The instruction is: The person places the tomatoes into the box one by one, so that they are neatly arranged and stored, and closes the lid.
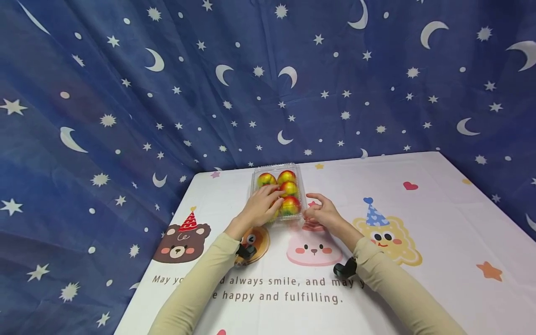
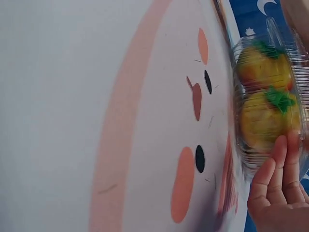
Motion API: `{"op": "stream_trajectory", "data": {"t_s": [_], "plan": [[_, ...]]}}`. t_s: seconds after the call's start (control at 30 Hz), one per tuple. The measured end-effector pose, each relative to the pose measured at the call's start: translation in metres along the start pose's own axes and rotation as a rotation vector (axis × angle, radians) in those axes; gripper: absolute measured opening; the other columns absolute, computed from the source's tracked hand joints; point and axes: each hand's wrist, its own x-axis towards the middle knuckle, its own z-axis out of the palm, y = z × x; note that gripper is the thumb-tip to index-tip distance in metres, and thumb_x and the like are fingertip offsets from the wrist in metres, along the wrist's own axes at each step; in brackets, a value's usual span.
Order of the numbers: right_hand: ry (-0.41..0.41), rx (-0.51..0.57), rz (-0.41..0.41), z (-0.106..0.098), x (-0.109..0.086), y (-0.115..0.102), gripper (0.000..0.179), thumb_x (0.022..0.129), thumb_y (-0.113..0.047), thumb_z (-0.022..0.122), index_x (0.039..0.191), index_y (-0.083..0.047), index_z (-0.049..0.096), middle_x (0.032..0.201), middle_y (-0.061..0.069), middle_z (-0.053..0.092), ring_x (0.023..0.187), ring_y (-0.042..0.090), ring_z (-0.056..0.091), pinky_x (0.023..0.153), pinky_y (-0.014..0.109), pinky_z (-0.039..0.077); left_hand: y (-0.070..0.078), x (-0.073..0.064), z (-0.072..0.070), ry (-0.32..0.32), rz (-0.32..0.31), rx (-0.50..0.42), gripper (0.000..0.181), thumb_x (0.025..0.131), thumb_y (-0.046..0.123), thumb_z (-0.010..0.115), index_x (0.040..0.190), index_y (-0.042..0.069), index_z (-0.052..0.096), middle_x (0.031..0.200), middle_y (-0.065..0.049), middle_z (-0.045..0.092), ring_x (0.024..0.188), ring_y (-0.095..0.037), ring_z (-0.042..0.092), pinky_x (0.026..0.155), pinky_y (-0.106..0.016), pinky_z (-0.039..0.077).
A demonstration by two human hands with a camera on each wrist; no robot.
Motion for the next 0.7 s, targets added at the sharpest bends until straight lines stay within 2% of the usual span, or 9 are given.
{"op": "stream_trajectory", "data": {"t_s": [0.17,0.37,0.53,0.7], "plan": [[0.014,-0.006,0.018,0.000,0.002,0.000,0.076,0.082,0.004,0.062,0.151,-0.003,0.032,0.082,0.008,0.070,0.073,0.022,0.069,0.074,0.036,0.058,-0.002,0.000,0.000,-0.010,-0.002,-0.004,0.045,0.105,0.039,0.036,0.138,0.017,0.059,0.146,-0.010,0.047,0.137,-0.028,0.040,0.112,-0.046,0.029],[-0.031,-0.093,0.005,-0.005,0.007,-0.004,0.073,0.087,-0.003,0.062,0.151,0.000,0.030,0.088,0.007,0.070,0.075,0.018,0.067,0.074,0.031,0.057,-0.005,0.001,0.000,-0.005,-0.006,-0.002,0.045,0.105,0.039,0.037,0.137,0.017,0.059,0.146,-0.010,0.047,0.137,-0.028,0.040,0.111,-0.046,0.030],[-0.006,-0.127,0.019,-0.016,0.019,-0.009,0.058,0.095,-0.008,0.054,0.148,0.005,0.034,0.109,0.017,0.066,0.079,0.015,0.066,0.077,0.031,0.056,-0.004,0.001,0.002,-0.018,0.000,0.005,0.045,0.106,0.039,0.035,0.138,0.018,0.058,0.147,-0.010,0.046,0.137,-0.027,0.039,0.111,-0.047,0.030],[0.059,-0.126,0.061,-0.018,0.041,-0.010,0.055,0.100,-0.022,0.054,0.146,0.003,0.039,0.128,0.028,0.058,0.084,0.016,0.068,0.083,0.033,0.056,-0.001,-0.002,0.004,-0.010,0.000,0.011,0.045,0.106,0.040,0.035,0.138,0.018,0.058,0.147,-0.010,0.046,0.137,-0.027,0.039,0.112,-0.047,0.030]]}}
